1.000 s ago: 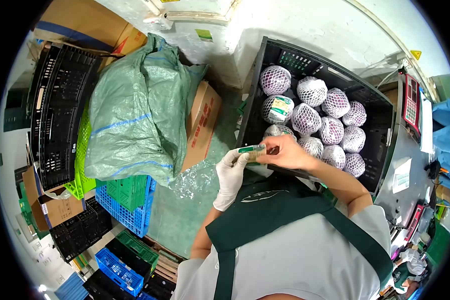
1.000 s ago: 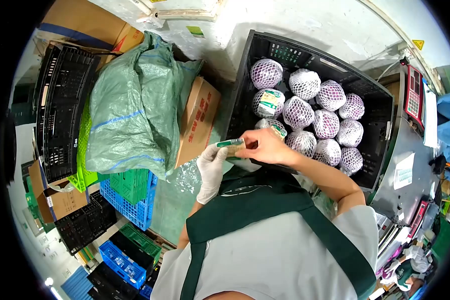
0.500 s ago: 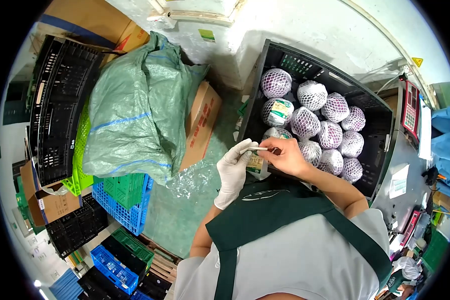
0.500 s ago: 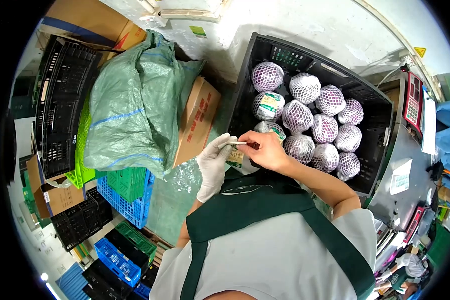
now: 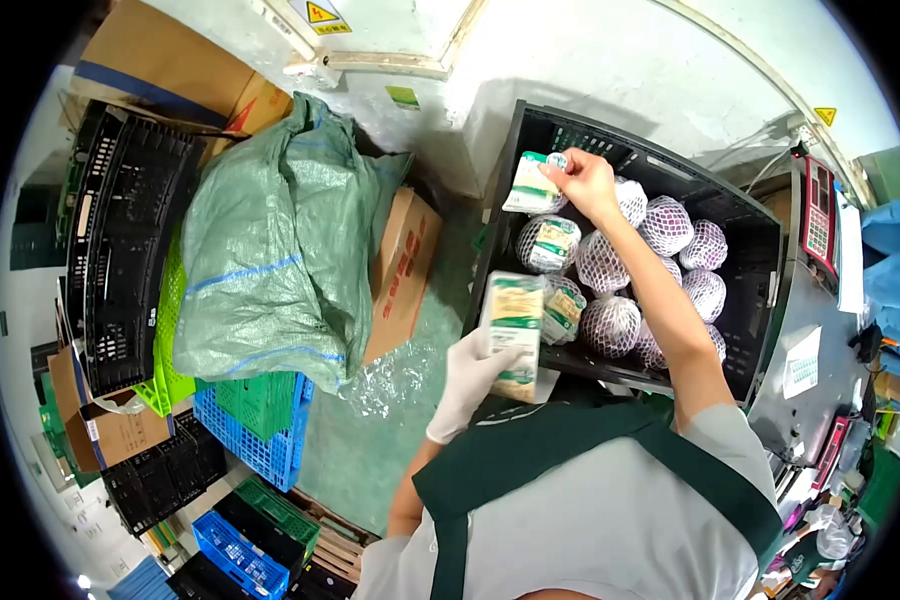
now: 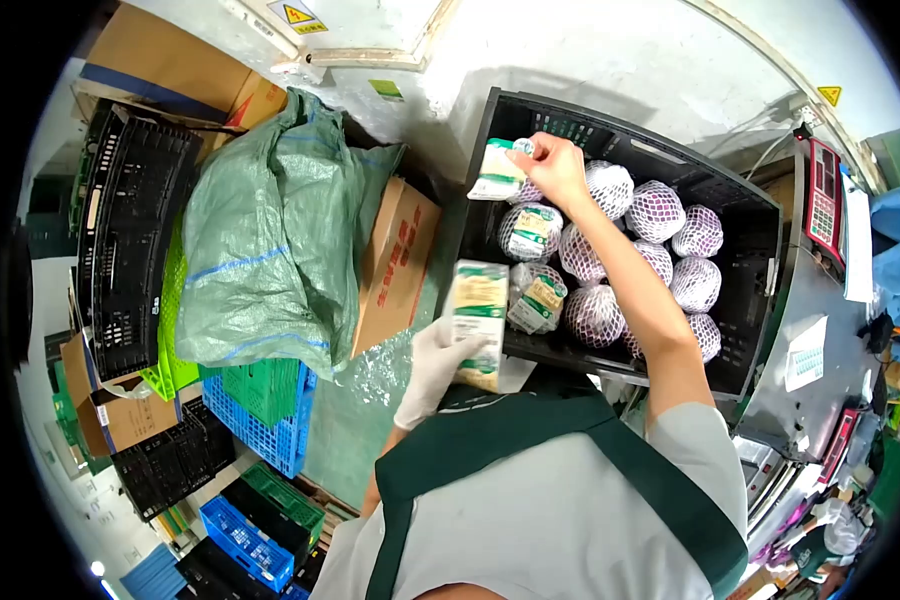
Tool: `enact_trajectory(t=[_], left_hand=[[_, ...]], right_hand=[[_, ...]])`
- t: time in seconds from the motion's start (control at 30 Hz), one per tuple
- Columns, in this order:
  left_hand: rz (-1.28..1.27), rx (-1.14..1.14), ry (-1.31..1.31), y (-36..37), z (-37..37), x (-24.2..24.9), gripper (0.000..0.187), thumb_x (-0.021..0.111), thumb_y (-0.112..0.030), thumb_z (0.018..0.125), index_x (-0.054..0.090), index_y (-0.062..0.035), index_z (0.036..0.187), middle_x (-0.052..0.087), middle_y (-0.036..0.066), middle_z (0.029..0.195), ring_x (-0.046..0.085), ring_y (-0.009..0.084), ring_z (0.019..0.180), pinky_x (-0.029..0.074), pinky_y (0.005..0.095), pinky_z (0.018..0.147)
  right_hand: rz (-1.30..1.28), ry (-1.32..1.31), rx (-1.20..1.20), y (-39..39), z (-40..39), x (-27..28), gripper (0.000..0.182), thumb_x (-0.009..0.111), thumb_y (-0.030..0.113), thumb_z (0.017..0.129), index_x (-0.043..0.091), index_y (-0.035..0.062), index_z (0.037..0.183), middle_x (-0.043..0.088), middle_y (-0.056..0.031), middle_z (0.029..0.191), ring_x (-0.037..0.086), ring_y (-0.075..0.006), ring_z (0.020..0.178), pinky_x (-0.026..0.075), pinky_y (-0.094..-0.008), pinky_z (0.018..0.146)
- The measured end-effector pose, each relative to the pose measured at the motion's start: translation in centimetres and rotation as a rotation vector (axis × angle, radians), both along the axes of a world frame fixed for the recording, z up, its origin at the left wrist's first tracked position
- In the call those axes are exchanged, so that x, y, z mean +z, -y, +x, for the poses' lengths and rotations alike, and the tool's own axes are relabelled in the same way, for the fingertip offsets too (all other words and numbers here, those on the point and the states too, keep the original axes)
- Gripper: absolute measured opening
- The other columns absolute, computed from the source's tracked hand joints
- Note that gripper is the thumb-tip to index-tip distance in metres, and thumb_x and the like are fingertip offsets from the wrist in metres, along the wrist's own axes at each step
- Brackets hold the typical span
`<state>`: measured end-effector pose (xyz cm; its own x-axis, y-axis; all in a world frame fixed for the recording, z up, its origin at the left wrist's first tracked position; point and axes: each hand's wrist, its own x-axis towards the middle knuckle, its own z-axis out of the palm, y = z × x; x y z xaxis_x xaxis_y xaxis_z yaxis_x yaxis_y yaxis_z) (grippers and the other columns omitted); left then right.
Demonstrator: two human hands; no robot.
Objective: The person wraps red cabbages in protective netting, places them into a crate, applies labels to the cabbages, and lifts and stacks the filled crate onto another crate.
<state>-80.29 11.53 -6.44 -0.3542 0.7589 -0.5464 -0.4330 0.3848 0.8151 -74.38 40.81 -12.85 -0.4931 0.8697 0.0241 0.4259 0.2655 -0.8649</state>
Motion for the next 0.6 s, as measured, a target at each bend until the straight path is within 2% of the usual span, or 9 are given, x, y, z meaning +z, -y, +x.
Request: enact_trajectory(t=[0.1, 0.13, 0.17, 0.2, 0.23, 0.3, 0.37, 0.47, 0.6], left_hand=[[0.057, 0.219, -0.275, 4.9, -4.8, -2.5, 0.023, 0.059, -0.004, 0.077, 0.06, 0.0029, 0.099, 0.064, 0.006, 0.089, 0.061, 0.0129, 0.077, 0.049, 0.0248, 0.071], [0.076, 0.322, -0.555, 5.1, -7.2, 0.4, 0.02, 0.055, -0.005, 0.076, 0.062, 0.0009, 0.094, 0.064, 0.005, 0.086, 0.059, 0.0128, 0.075, 0.048, 0.0254, 0.069], [-0.132, 0.261, -1.039, 7.9, -10.4, 1.0, 0.02, 0.052, -0.008, 0.075, 0.063, -0.0004, 0.09, 0.062, 0.004, 0.087, 0.059, 0.013, 0.075, 0.048, 0.0279, 0.068], [0.017, 0.748, -0.732, 9.4, -12.3, 1.7, 0.022, 0.051, -0.01, 0.076, 0.064, 0.0004, 0.091, 0.061, 0.005, 0.086, 0.059, 0.014, 0.075, 0.048, 0.0286, 0.067], [-0.233, 0.598, -1.055, 11.0, -13.6, 4.7, 0.027, 0.051, -0.013, 0.079, 0.063, 0.0016, 0.098, 0.061, 0.006, 0.088, 0.059, 0.0156, 0.079, 0.048, 0.0295, 0.07], [-0.11, 0.921, -0.795, 13.1, -14.7, 7.1, 0.031, 0.052, -0.019, 0.085, 0.059, 0.0037, 0.105, 0.061, 0.01, 0.093, 0.058, 0.0168, 0.083, 0.047, 0.0295, 0.073], [-0.04, 0.927, -0.797, 16.7, -16.3, 5.7, 0.037, 0.055, -0.023, 0.085, 0.056, 0.0045, 0.11, 0.061, 0.012, 0.097, 0.059, 0.0195, 0.088, 0.047, 0.0312, 0.075], [-0.181, 0.704, -0.78, 16.0, -14.8, 4.5, 0.036, 0.061, -0.021, 0.081, 0.058, 0.0045, 0.106, 0.061, 0.01, 0.096, 0.058, 0.0162, 0.084, 0.048, 0.0295, 0.072], [-0.164, 0.494, -0.625, 11.3, -10.2, 1.9, 0.032, 0.063, -0.012, 0.079, 0.058, 0.0041, 0.106, 0.063, 0.008, 0.095, 0.058, 0.0134, 0.081, 0.047, 0.0266, 0.072]], right_hand=[[0.119, 0.281, 0.053, -4.0, -1.0, -5.8, 0.042, 0.07, 0.045, 0.068, 0.06, 0.0053, 0.078, 0.06, -0.0091, 0.065, 0.059, -0.0217, 0.058, 0.047, -0.0358, 0.056], [0.194, 0.449, 0.068, -4.3, -0.8, -6.9, 0.048, 0.069, 0.049, 0.067, 0.06, 0.0065, 0.087, 0.062, -0.0109, 0.072, 0.061, -0.0256, 0.064, 0.048, -0.0383, 0.06], [0.266, 0.617, 0.085, -4.4, -0.8, -7.5, 0.055, 0.068, 0.053, 0.066, 0.059, 0.0077, 0.096, 0.064, -0.0128, 0.08, 0.062, -0.0296, 0.07, 0.049, -0.0408, 0.065], [0.183, 0.75, 0.107, -4.4, -1.3, -6.0, 0.063, 0.064, 0.058, 0.066, 0.056, 0.0078, 0.104, 0.064, -0.0151, 0.087, 0.06, -0.0332, 0.081, 0.049, -0.0443, 0.069], [0.37, 0.721, 0.115, -4.1, -1.3, -6.3, 0.059, 0.064, 0.054, 0.069, 0.057, 0.0043, 0.101, 0.062, -0.0164, 0.094, 0.056, -0.0326, 0.091, 0.049, -0.0427, 0.071], [0.735, 0.468, 0.132, -3.6, -1.4, -7.7, 0.056, 0.064, 0.048, 0.071, 0.056, 0.0018, 0.101, 0.058, -0.0161, 0.101, 0.052, -0.031, 0.097, 0.047, -0.0403, 0.076], [0.846, 0.276, 0.142, -2.2, -1.7, -6.6, 0.063, 0.067, 0.044, 0.069, 0.053, 0.0002, 0.111, 0.05, -0.0162, 0.117, 0.047, -0.0304, 0.105, 0.04, -0.0391, 0.088], [0.748, 0.161, 0.301, -2.1, -2.4, -8.1, 0.065, 0.068, 0.043, 0.067, 0.051, 0.0004, 0.113, 0.05, -0.0152, 0.117, 0.044, -0.0324, 0.11, 0.036, -0.0406, 0.095], [0.784, 0.28, 0.387, -2.4, -2.2, -10.5, 0.063, 0.067, 0.044, 0.066, 0.054, 0.0034, 0.112, 0.05, -0.0152, 0.118, 0.044, -0.0336, 0.111, 0.033, -0.0436, 0.097]])
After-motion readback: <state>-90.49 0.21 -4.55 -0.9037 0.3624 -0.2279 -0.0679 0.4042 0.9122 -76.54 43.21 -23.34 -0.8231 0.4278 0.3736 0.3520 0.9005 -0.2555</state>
